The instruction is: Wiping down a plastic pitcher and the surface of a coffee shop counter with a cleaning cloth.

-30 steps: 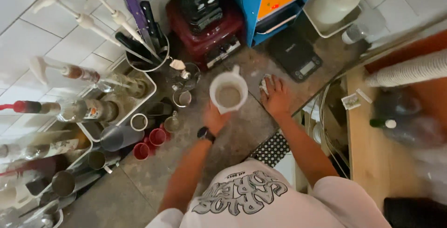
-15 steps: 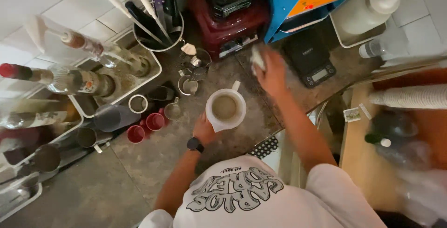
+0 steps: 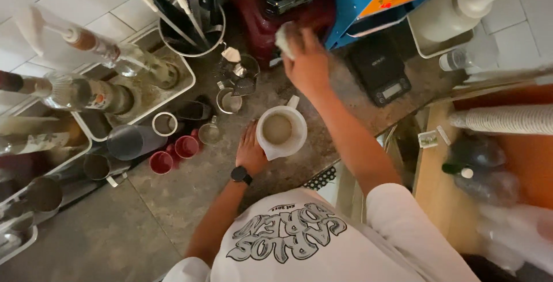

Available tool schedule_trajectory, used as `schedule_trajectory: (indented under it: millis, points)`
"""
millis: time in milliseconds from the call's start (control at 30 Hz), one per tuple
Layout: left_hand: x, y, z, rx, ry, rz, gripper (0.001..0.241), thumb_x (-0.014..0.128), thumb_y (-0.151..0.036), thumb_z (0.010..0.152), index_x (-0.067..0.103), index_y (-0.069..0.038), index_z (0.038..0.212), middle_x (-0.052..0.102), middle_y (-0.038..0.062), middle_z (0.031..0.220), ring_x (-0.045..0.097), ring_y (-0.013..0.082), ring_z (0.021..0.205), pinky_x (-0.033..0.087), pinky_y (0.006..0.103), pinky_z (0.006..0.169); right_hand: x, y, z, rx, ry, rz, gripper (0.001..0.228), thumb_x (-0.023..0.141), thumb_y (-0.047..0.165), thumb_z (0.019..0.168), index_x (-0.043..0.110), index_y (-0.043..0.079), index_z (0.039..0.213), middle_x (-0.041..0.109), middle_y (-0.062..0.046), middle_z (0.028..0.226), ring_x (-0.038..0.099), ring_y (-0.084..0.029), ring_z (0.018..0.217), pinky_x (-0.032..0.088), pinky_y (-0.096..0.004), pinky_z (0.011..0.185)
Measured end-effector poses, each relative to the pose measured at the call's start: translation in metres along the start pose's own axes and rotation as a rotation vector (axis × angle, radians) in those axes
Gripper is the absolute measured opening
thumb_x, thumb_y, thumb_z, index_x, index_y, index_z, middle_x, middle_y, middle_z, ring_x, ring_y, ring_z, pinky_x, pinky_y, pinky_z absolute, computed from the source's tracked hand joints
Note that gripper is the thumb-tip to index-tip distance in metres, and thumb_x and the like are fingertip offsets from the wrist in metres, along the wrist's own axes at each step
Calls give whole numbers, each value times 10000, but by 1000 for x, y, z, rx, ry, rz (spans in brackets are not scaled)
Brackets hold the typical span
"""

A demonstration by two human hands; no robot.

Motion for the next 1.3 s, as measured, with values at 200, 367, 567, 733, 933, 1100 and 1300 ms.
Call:
schedule_trajectory:
  millis: [200,367,567,733,933,1100,1300]
  points:
    - [10,10,-4,-36,44,-9,909,716,-482,902,318,2,1560,385,211,1594,338,383,1514,275,568,1241,2,-29,2,-2,-10,-87,465,781,101,798,658,91,1247,602,-126,1172,641,-340,791,555,-431,654]
    - [13,13,-6,-27,16,-41,881,715,-400,845,364,41,1522,433,226,1562,363,398,1492,278,545,1233,-19,-71,11,179,-151,-84,529,767,95,827,642,155,1338,617,-139,1143,651,-401,891,559,-467,760]
    - [1,7,-2,-40,-15,-43,855,719,-410,880,359,15,1529,435,196,1561,380,365,1483,280,512,1245,6,-14,0,8,-56,-153,435,759,95,731,619,108,1143,587,-140,971,604,-367,718,507,-460,614]
    - [27,16,-7,-49,96,16,1019,732,-499,791,330,39,1556,416,236,1564,356,376,1497,262,524,1251,28,-17,-7,-39,-56,-287,384,739,286,832,688,227,1208,642,-133,1146,734,-362,892,628,-466,707]
    - [37,27,-9,-101,126,-24,1082,754,-593,789,308,-7,1582,398,204,1584,355,358,1500,295,528,1236,20,-52,0,325,-53,-146,341,662,330,913,675,264,1247,648,-162,1204,744,-470,811,621,-561,697]
    - [37,25,-7,-97,179,-14,1087,771,-571,750,349,44,1541,415,260,1564,378,393,1485,322,552,1210,32,-4,-2,57,-17,-239,243,703,321,880,651,305,1117,613,-20,1028,749,-335,724,623,-449,567]
    - [13,12,-7,28,-64,-45,1048,704,-564,827,305,77,1554,457,275,1513,462,423,1413,363,549,1180,18,-11,-2,-155,-47,-271,431,743,381,853,638,389,1272,592,46,974,744,-209,812,610,-331,617]
Point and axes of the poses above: each hand's wrist, its own z-axis towards the middle knuckle, its own x-axis out of the palm, y = z × x, the point moved 10 cm from there along z, towards the middle knuckle
